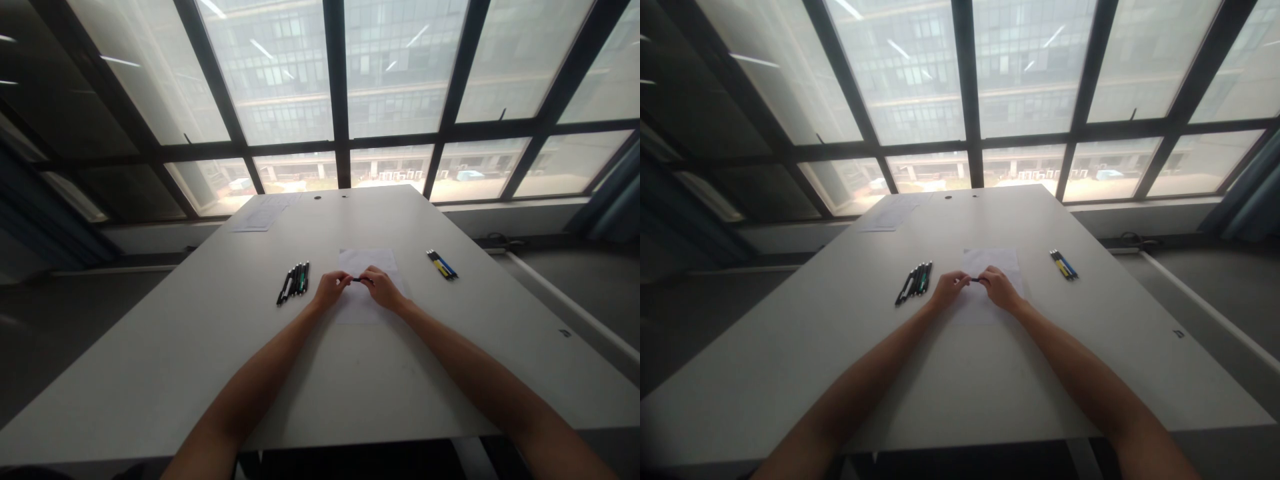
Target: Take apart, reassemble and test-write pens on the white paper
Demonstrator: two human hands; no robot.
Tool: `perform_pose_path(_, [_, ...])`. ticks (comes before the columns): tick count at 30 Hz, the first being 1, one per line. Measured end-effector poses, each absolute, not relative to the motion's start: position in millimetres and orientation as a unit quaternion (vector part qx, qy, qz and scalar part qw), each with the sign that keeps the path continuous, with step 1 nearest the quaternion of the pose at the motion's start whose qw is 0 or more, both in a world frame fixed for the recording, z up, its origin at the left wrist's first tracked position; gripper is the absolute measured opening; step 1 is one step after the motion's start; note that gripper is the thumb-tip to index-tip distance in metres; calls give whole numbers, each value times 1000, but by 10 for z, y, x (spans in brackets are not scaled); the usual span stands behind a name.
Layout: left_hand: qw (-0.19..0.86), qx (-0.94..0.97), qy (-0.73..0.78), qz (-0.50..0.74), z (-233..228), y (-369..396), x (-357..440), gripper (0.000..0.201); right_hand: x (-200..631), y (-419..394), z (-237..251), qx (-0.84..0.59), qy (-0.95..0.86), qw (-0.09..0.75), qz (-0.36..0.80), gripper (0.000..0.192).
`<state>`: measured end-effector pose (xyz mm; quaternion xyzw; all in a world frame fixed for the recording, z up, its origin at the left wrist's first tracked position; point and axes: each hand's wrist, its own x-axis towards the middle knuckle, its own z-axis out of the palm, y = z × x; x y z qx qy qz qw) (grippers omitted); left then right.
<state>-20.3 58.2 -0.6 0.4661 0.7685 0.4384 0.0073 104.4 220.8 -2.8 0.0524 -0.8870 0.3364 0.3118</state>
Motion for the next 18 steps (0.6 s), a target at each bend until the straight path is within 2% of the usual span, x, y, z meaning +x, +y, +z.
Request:
perform_pose_path(7, [-3,469,753,461,8,579,-165,17,1042,2221,-38,48,-892,312,322,15])
perform_pose_path(14, [-2,445,744,499,16,565,-191,19,1068,2196,-32,5,-913,286,291,19])
perform_pose_path(18, [-7,425,734,529,36,551,-217,22,1061,2223,-54,-19,-913,279,298,29])
